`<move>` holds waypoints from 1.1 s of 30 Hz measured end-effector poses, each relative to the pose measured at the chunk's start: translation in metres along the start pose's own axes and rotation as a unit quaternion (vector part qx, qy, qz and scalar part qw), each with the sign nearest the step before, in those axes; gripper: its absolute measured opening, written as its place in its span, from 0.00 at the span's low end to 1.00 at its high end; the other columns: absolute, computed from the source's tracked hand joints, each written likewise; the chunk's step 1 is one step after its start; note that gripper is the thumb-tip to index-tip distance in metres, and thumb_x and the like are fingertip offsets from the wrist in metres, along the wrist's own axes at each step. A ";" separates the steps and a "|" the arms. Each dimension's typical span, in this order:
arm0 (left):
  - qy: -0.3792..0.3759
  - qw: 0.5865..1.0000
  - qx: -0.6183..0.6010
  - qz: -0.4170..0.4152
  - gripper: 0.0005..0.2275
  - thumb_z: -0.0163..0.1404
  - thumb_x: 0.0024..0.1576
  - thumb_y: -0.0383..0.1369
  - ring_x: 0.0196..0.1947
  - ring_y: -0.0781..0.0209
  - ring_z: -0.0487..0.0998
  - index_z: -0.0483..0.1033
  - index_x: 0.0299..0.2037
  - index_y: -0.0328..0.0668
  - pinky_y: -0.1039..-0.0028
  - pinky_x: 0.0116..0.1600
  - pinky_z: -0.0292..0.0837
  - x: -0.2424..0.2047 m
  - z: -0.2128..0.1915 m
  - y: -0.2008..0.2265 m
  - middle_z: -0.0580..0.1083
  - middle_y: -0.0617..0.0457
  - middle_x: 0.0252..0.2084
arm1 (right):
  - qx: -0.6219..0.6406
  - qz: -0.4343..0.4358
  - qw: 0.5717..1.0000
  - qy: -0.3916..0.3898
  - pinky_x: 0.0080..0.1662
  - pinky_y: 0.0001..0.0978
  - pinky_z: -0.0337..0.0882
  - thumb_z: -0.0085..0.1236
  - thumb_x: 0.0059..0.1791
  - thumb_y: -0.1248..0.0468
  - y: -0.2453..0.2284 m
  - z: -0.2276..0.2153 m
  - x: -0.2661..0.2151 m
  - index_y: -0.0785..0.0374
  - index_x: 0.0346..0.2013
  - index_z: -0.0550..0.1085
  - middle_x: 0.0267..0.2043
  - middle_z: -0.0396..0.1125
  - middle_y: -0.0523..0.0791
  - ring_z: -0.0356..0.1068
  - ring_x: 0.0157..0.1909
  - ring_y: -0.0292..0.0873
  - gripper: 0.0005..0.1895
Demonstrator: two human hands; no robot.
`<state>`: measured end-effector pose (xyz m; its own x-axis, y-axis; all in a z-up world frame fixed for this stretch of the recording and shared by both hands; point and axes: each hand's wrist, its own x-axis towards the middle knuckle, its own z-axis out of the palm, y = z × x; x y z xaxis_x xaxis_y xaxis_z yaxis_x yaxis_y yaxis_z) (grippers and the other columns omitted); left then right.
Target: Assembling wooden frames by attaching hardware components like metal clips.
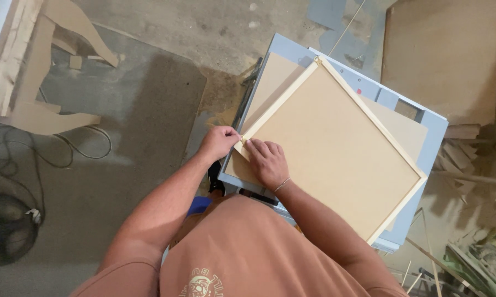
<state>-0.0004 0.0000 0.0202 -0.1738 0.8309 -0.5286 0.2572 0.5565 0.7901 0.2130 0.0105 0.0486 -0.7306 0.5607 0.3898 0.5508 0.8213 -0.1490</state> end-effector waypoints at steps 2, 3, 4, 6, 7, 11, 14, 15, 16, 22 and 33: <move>0.001 1.000 -0.007 0.005 0.09 0.54 0.49 0.40 0.31 0.61 0.78 0.86 0.34 0.54 0.72 0.36 0.71 -0.002 0.000 0.001 0.78 0.53 0.26 | -0.003 0.001 1.000 -0.004 0.49 0.40 0.70 0.55 0.49 0.62 0.000 0.002 -0.001 0.56 0.55 0.77 0.52 0.71 0.44 0.70 0.48 0.47 0.19; 0.002 1.000 0.000 -0.003 0.09 0.54 0.49 0.41 0.32 0.60 0.79 0.86 0.33 0.56 0.71 0.37 0.72 -0.006 -0.002 0.005 0.79 0.55 0.27 | -0.004 0.002 1.000 0.001 0.49 0.40 0.70 0.55 0.49 0.61 0.000 0.004 -0.003 0.56 0.56 0.76 0.52 0.70 0.44 0.70 0.48 0.47 0.19; 0.002 1.000 0.006 -0.011 0.09 0.54 0.48 0.42 0.33 0.59 0.81 0.86 0.33 0.57 0.71 0.38 0.73 -0.009 -0.004 0.010 0.80 0.56 0.28 | -0.006 0.003 1.000 0.007 0.50 0.40 0.69 0.54 0.50 0.60 0.001 0.007 -0.004 0.56 0.56 0.76 0.53 0.70 0.44 0.70 0.48 0.47 0.20; 0.004 1.000 0.002 -0.014 0.09 0.54 0.48 0.43 0.33 0.60 0.80 0.86 0.33 0.57 0.72 0.38 0.73 -0.001 -0.001 0.003 0.80 0.56 0.27 | -0.004 0.002 1.000 0.008 0.50 0.40 0.69 0.54 0.50 0.61 0.002 0.005 -0.003 0.56 0.56 0.76 0.53 0.70 0.45 0.70 0.48 0.48 0.20; 0.006 1.000 -0.003 -0.017 0.09 0.55 0.48 0.44 0.33 0.61 0.80 0.86 0.33 0.57 0.73 0.38 0.73 0.003 0.001 -0.001 0.80 0.57 0.27 | -0.002 0.002 1.000 0.008 0.50 0.40 0.69 0.55 0.49 0.61 0.001 0.004 -0.004 0.57 0.56 0.76 0.53 0.70 0.45 0.70 0.48 0.48 0.20; 0.010 1.000 -0.008 -0.018 0.10 0.54 0.50 0.45 0.33 0.56 0.81 0.86 0.32 0.55 0.70 0.37 0.73 -0.002 -0.001 0.003 0.79 0.52 0.26 | -0.007 0.001 1.000 0.008 0.50 0.41 0.70 0.56 0.49 0.60 0.003 0.005 -0.003 0.57 0.55 0.76 0.52 0.71 0.45 0.70 0.48 0.48 0.19; 0.017 1.000 -0.016 -0.017 0.10 0.54 0.51 0.45 0.32 0.60 0.80 0.85 0.31 0.54 0.72 0.36 0.72 0.001 0.000 0.000 0.79 0.53 0.24 | 0.003 0.004 1.000 -0.002 0.49 0.42 0.70 0.55 0.50 0.61 0.000 -0.002 0.001 0.58 0.54 0.76 0.51 0.71 0.46 0.70 0.47 0.49 0.18; 0.018 0.999 -0.018 -0.024 0.10 0.54 0.51 0.46 0.32 0.61 0.80 0.85 0.30 0.55 0.73 0.36 0.72 0.000 -0.001 0.002 0.79 0.54 0.24 | 0.001 -0.001 1.000 0.010 0.48 0.41 0.70 0.55 0.49 0.61 -0.001 -0.003 0.002 0.57 0.52 0.77 0.49 0.70 0.45 0.70 0.47 0.48 0.16; 0.018 0.999 -0.020 -0.032 0.10 0.55 0.51 0.46 0.31 0.61 0.80 0.85 0.30 0.56 0.73 0.36 0.72 -0.002 -0.001 0.004 0.79 0.55 0.24 | -0.001 -0.005 1.000 0.023 0.48 0.40 0.70 0.55 0.49 0.61 -0.002 -0.004 0.003 0.55 0.49 0.77 0.48 0.70 0.44 0.70 0.46 0.48 0.14; 0.051 0.994 0.037 -0.084 0.16 0.51 0.54 0.54 0.34 0.54 0.82 0.82 0.23 0.58 0.71 0.41 0.74 -0.031 -0.028 0.032 0.78 0.57 0.22 | 0.121 0.001 0.992 0.038 0.35 0.39 0.68 0.64 0.48 0.56 0.004 -0.003 -0.029 0.55 0.17 0.67 0.23 0.61 0.43 0.66 0.28 0.48 0.19; 0.029 0.991 0.057 -0.118 0.18 0.53 0.55 0.50 0.38 0.44 0.83 0.83 0.26 0.45 0.63 0.42 0.75 -0.091 -0.020 -0.068 0.80 0.47 0.28 | 0.130 0.105 0.985 -0.043 0.35 0.38 0.71 0.61 0.48 0.54 -0.001 -0.034 -0.079 0.53 0.26 0.72 0.27 0.65 0.41 0.70 0.32 0.47 0.11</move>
<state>-0.0211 -0.1138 0.0211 -0.2953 0.6783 -0.6729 0.3083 0.7342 0.6049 0.2836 -0.0378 0.0485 -0.6496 0.7186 0.2482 0.5791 0.6792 -0.4509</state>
